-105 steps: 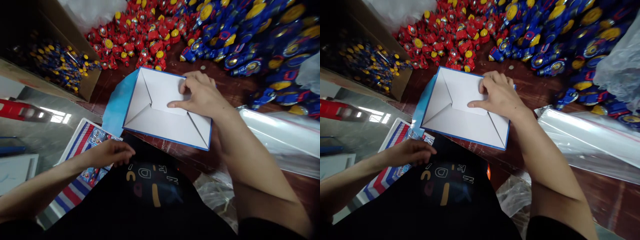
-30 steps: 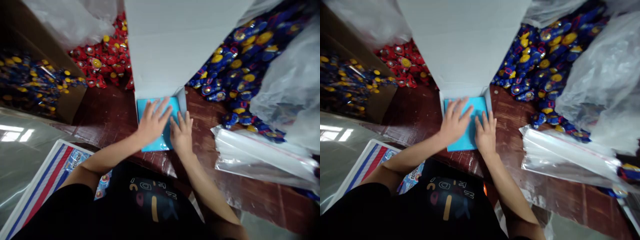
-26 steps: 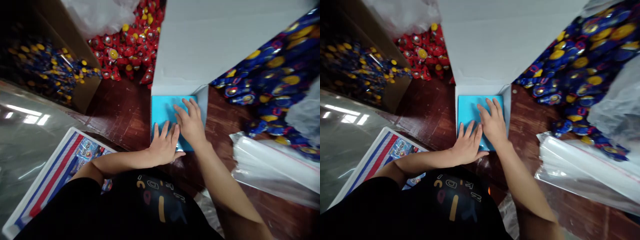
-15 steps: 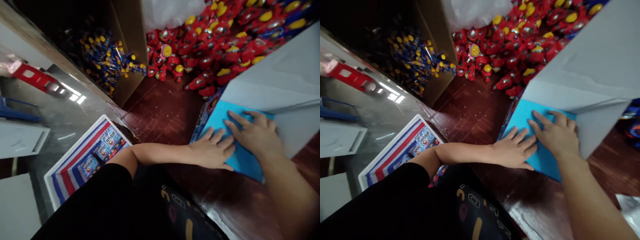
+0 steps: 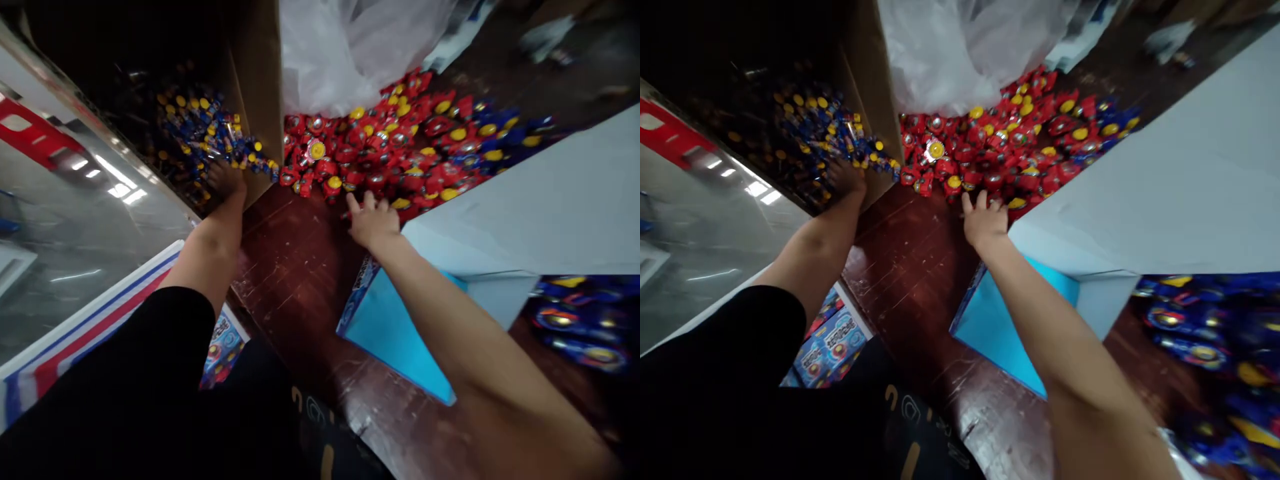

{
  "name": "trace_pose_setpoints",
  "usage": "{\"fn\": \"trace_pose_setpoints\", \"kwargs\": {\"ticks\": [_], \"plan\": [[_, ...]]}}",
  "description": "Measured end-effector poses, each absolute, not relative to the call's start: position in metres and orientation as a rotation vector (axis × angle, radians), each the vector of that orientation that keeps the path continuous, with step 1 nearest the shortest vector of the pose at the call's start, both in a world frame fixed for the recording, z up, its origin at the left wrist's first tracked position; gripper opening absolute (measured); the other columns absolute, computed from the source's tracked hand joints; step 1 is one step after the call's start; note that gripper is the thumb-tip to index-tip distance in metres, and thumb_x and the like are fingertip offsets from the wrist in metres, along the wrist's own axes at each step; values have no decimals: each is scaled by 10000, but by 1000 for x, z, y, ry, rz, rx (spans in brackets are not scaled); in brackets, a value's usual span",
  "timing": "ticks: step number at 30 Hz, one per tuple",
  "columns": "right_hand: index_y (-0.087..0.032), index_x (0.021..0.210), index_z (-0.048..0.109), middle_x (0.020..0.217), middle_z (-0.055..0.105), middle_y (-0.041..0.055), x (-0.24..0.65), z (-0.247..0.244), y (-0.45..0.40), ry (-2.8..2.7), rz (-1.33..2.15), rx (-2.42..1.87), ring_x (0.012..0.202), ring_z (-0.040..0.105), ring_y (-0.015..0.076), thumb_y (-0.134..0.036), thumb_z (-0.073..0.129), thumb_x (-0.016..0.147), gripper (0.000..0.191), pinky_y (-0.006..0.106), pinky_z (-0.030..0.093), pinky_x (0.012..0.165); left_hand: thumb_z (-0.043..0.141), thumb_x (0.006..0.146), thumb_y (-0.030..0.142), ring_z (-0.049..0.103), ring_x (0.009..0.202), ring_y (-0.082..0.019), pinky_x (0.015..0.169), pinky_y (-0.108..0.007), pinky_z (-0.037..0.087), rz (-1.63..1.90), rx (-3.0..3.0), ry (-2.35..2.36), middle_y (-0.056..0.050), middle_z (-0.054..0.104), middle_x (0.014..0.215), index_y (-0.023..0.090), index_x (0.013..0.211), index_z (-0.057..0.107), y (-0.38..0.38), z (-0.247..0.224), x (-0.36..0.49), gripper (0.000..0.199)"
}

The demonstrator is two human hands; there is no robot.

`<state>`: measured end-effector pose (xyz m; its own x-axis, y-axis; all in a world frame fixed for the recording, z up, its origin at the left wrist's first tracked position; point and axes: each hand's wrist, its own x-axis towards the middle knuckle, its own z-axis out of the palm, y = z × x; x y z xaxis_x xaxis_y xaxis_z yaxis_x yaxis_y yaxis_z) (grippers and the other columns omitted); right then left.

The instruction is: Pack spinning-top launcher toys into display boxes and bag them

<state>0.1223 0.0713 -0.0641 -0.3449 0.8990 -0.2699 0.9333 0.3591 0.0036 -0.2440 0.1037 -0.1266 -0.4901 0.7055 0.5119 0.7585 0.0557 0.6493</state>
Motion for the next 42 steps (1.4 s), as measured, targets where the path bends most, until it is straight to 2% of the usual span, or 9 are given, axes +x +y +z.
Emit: {"fn": "trace_pose_setpoints", "kwargs": {"ticks": [5, 9, 13, 16, 23, 28, 35, 38, 42], "plan": [[-243, 1594, 664, 1670, 495, 250, 107, -71, 115, 2240, -302, 1621, 1431, 660, 436, -162, 571, 1062, 546, 565, 620, 1081, 400, 1207, 260, 296, 1631, -506, 1235, -878, 101, -1549, -852, -2510, -259, 662, 1427, 106, 1254, 679, 94, -134, -225, 321], [-283, 1635, 629, 1672, 427, 238, 115, -58, 112, 2345, -328, 1583, 1291, 713, 409, -293, 701, 1023, 617, 549, 619, 1072, 560, 1125, 105, 312, 1627, -438, 1311, -776, 143, -1532, -949, -2606, -248, 562, 1591, 65, 1483, 587, 72, -140, -179, 361], [-283, 1586, 669, 1452, 525, 164, 151, -41, 80, 2832, -405, 1475, 1189, 694, 311, -440, 790, 960, 656, 469, 624, 1070, 722, 1070, 321, 700, 1169, -269, 1099, -456, 553, -1695, -1682, -2612, -125, 760, 1286, 165, 1377, 737, 7, -141, -114, 345], [-242, 1440, 770, 1191, 561, 119, 191, -35, 42, 3358, -496, 1179, 1124, 646, 266, -515, 803, 956, 557, 429, 636, 1008, 687, 1073, 612, 655, 801, -163, 767, -295, 553, -2078, -2533, -2423, -60, 766, 1050, 222, 1339, 780, -48, -127, -77, 482], [-261, 1353, 793, 1466, 589, 141, 252, -20, -25, 3526, -667, 1007, 1114, 722, 218, -533, 777, 1032, 421, 371, 684, 941, 726, 1060, 637, 645, 781, -166, 732, -282, 532, -1917, -3264, -2013, -43, 753, 953, 232, 1238, 837, -76, -66, -43, 456], [-334, 1354, 741, 1246, 770, 26, 271, -7, -54, 3571, -699, 851, 1086, 762, 185, -440, 816, 1019, 359, 320, 678, 951, 684, 1104, 440, 703, 882, -209, 822, -327, 582, -1520, -3428, -1391, -68, 750, 1023, 213, 1243, 819, -81, -33, -26, 298], [-200, 1033, 760, 834, 723, 26, 280, -18, -86, 2283, -2181, 1559, 628, 651, 132, -653, 823, 954, 464, 245, 575, 505, 603, 1169, 319, 718, 975, -222, 904, -365, 582, -1062, -3140, -887, -86, 762, 1132, 219, 1410, 734, -86, -41, -12, 293], [-202, 1419, 706, 1248, 786, 141, 298, -22, -87, 2321, -2209, 1500, 916, 804, 227, -798, 699, 1002, 727, 310, 703, 626, 625, 1165, 305, 714, 1020, -203, 920, -332, 583, -1143, -3247, -904, -105, 755, 1170, 172, 1409, 717, -81, -51, -9, 293], [-412, 1826, 283, 1790, 442, 107, 325, -25, -94, 3414, -878, 1291, 1520, 629, 339, -505, 892, 968, 1056, 498, 664, 1176, 640, 1156, 353, 707, 875, -148, 768, -241, 565, -1388, -3518, -1417, -53, 759, 1036, 172, 1277, 757, -85, -59, -2, 247]]}}
